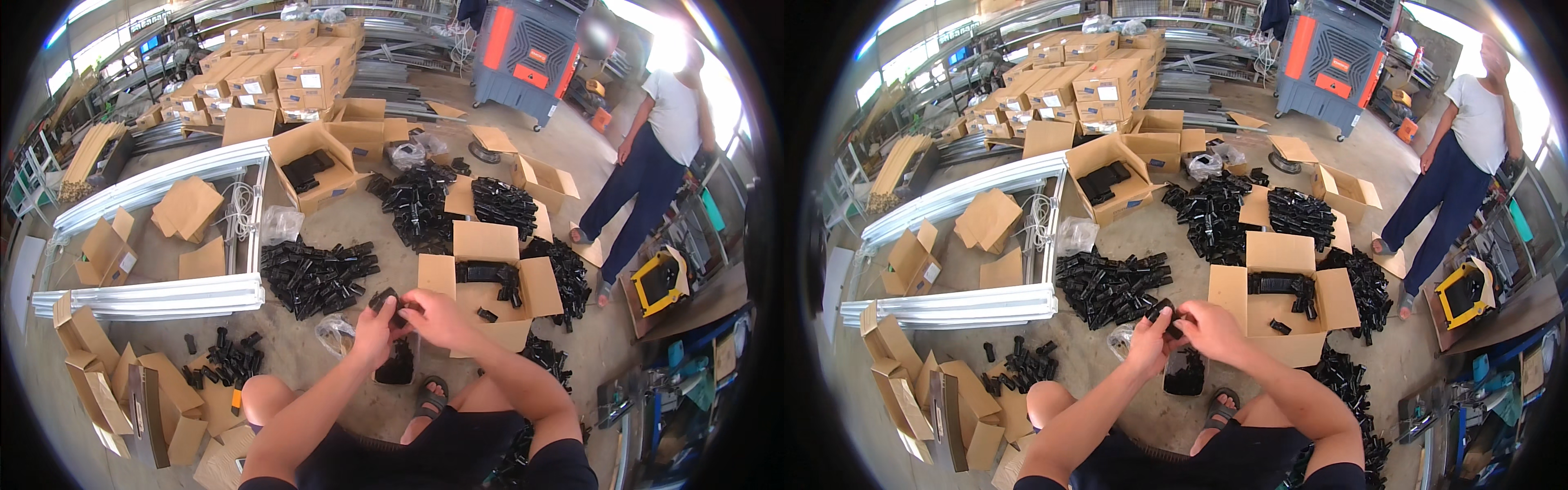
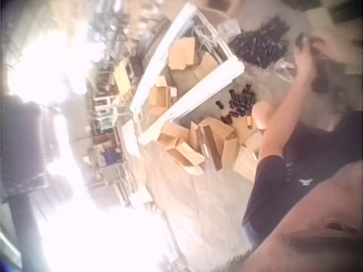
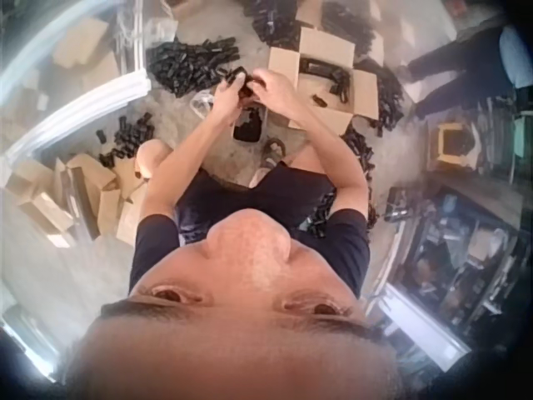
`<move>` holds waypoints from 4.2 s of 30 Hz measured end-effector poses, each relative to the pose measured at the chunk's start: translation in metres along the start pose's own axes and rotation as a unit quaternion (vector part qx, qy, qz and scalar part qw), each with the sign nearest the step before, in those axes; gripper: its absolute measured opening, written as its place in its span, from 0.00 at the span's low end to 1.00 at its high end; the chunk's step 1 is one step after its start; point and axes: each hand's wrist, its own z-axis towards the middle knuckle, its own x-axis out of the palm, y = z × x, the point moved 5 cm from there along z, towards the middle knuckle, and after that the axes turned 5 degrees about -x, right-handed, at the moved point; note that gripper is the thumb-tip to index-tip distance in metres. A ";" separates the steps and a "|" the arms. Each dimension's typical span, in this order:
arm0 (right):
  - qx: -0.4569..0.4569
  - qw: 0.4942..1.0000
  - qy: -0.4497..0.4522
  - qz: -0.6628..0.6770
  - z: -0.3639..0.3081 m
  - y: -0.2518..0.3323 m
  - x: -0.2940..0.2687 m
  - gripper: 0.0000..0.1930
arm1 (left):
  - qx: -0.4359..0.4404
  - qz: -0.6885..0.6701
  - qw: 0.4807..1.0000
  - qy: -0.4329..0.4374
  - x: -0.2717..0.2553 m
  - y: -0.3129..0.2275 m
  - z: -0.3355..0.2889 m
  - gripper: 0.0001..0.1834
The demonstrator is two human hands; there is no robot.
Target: The person joins small black metal components together by hand and places the finished units into a cardboard box.
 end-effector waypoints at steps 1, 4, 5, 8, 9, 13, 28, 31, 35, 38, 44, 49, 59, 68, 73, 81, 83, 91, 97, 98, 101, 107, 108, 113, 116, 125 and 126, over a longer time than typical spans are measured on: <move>0.012 0.999 -0.009 -0.029 0.000 -0.002 0.008 0.12 | -0.010 0.015 1.000 0.007 0.003 0.001 -0.007 0.12; 0.019 0.996 -0.082 0.003 -0.009 -0.023 0.023 0.10 | -0.015 -0.023 0.999 0.035 0.005 0.000 -0.029 0.11; 0.033 0.994 -0.103 0.010 -0.012 -0.029 0.028 0.10 | -0.010 -0.017 0.999 0.029 -0.001 0.001 -0.033 0.11; 0.004 0.991 -0.113 -0.071 -0.021 -0.020 0.049 0.11 | 0.006 0.015 1.000 0.007 -0.028 0.003 -0.041 0.11; -0.019 0.987 -0.106 -0.118 -0.023 -0.013 0.056 0.11 | 0.014 0.032 0.999 0.004 -0.038 0.006 -0.040 0.11; -0.033 0.997 -0.039 0.054 -0.026 -0.005 0.077 0.12 | 0.036 0.060 0.996 -0.054 -0.071 0.014 -0.037 0.07; 0.054 0.943 0.001 0.327 -0.019 -0.012 0.081 0.18 | 0.037 -0.002 0.998 0.054 -0.064 -0.010 -0.056 0.17; 0.001 0.957 -0.030 0.289 -0.023 -0.016 0.090 0.19 | 0.027 0.037 0.999 0.020 -0.070 -0.005 -0.051 0.14; -0.001 0.959 -0.048 0.279 -0.024 -0.016 0.097 0.18 | 0.013 0.081 0.997 -0.001 -0.074 -0.008 -0.048 0.12; -0.004 0.948 -0.058 0.314 -0.024 -0.014 0.096 0.19 | 0.020 0.084 0.996 0.011 -0.071 -0.015 -0.048 0.15; -0.011 0.957 -0.030 0.290 -0.027 -0.013 0.097 0.20 | 0.024 0.117 0.993 0.004 -0.074 -0.014 -0.045 0.17; 0.004 0.934 -0.023 0.356 -0.026 -0.017 0.098 0.23 | -0.008 0.073 0.997 0.004 -0.077 -0.011 -0.040 0.16; -0.047 0.953 -0.057 0.292 -0.025 -0.011 0.096 0.24 | 0.028 0.122 0.992 0.003 -0.076 -0.014 -0.040 0.18; -0.033 0.932 -0.047 0.357 -0.026 -0.008 0.096 0.24 | -0.004 0.069 0.997 0.018 -0.070 -0.019 -0.047 0.14; -0.040 0.952 -0.055 0.297 -0.028 -0.009 0.095 0.25 | 0.020 0.181 0.983 -0.009 -0.077 -0.014 -0.044 0.16; -0.057 0.970 -0.051 0.230 -0.017 -0.018 0.077 0.24 | 0.098 0.247 0.964 -0.015 -0.065 -0.021 -0.045 0.16; -0.049 0.955 -0.025 0.292 -0.013 -0.020 0.070 0.22 | 0.074 0.260 0.963 -0.007 -0.057 -0.023 -0.048 0.17; 0.001 0.925 0.033 0.378 -0.014 -0.025 0.071 0.17 | 0.069 0.375 0.924 -0.015 -0.055 -0.015 -0.052 0.19; -0.025 0.932 0.011 0.362 -0.015 -0.023 0.069 0.17 | 0.090 0.328 0.940 -0.011 -0.057 -0.011 -0.051 0.20; -0.018 0.933 0.022 0.359 -0.015 -0.022 0.069 0.17 | 0.088 0.322 0.942 -0.014 -0.058 -0.011 -0.050 0.20; 0.003 0.934 0.047 0.353 -0.015 -0.020 0.068 0.17 | 0.081 0.319 0.944 -0.013 -0.055 -0.013 -0.053 0.19; -0.007 0.930 -0.008 0.366 -0.014 -0.028 0.070 0.16 | 0.105 0.286 0.952 0.009 -0.046 -0.013 -0.053 0.30; 0.011 0.921 -0.015 0.389 -0.014 -0.028 0.072 0.16 | 0.107 0.273 0.956 0.004 -0.049 -0.011 -0.053 0.33; 0.038 0.909 -0.012 0.415 -0.009 -0.026 0.077 0.17 | 0.115 0.251 0.961 -0.023 -0.058 -0.013 -0.051 0.42; 0.079 0.908 0.007 0.411 -0.006 -0.034 0.081 0.18 | 0.115 0.272 0.955 -0.036 -0.056 -0.014 -0.049 0.44; 0.206 0.964 0.157 0.062 0.007 -0.172 0.121 0.18 | 0.096 0.143 0.979 -0.105 -0.090 -0.023 -0.035 0.35; 0.157 0.967 0.193 -0.052 0.001 -0.195 0.139 0.17 | 0.082 0.110 0.984 -0.111 -0.096 -0.019 -0.032 0.34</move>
